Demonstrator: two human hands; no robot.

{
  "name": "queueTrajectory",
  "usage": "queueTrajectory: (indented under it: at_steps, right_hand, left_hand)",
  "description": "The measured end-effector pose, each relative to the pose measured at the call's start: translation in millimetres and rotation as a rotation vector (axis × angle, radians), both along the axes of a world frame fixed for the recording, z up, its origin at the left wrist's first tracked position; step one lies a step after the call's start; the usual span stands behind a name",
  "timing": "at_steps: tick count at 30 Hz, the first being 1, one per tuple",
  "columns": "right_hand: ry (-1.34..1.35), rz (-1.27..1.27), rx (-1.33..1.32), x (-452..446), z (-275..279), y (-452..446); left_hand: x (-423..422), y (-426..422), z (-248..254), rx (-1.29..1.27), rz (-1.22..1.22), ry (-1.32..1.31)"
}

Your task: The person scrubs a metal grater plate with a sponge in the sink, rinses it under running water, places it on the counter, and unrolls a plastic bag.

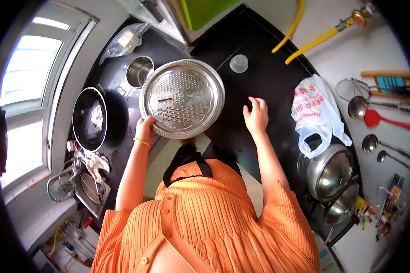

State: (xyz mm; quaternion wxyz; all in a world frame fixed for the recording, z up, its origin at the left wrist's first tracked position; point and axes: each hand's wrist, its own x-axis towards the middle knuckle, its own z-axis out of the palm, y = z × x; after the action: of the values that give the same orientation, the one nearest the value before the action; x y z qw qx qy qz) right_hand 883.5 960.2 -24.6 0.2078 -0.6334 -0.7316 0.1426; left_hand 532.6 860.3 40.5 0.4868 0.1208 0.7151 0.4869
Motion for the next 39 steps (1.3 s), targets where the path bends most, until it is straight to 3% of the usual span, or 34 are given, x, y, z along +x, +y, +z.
queueTrajectory:
  at_steps: [1,3,9,16,17,21,23,27,30,33,39]
  right_hand:
    - [0.046,0.020,0.028,-4.3,10.5,2.4]
    - [0.171,0.062,0.086,-9.3,17.4,8.5]
    - [0.483,0.126,0.030,-64.4,63.1,4.5]
    - [0.664,0.521,-0.208,-194.2,72.3,-75.8]
    - [0.643,0.593,-0.206,-216.2,70.5,-98.2]
    - [0.638,0.748,-0.529,-299.1,56.3,-207.2]
    - [0.635,0.904,-0.630,-342.4,37.9,-265.4]
    - [0.392,1.186,-0.671,-413.5,32.9,-363.6]
    - [0.229,1.298,-0.631,-453.8,43.7,-407.1]
    - [0.063,1.388,-0.642,-491.1,57.0,-436.6]
    - [0.035,1.456,-0.649,-590.1,22.0,-481.1]
  left_hand:
    - [0.2,-2.7,2.9,0.044,0.139,-0.328]
    - [-13.0,-19.3,-0.3,0.098,0.028,-0.475]
    - [-16.5,-105.8,18.0,0.307,0.254,-0.541]
    - [-34.1,-295.5,35.3,0.470,0.544,-0.549]
    - [-36.4,-330.5,41.1,0.465,0.604,-0.542]
    - [-41.0,-496.1,-21.9,0.549,0.861,-0.495]
    - [-42.8,-550.6,-7.5,0.545,1.028,-0.462]
    - [-34.4,-671.3,-31.4,0.683,1.203,-0.483]
    - [-29.0,-705.2,-10.2,0.611,1.381,-0.387]
    - [-28.6,-736.2,-22.3,0.681,1.468,-0.367]
    - [-69.3,-753.1,-21.2,0.694,1.603,-0.333]
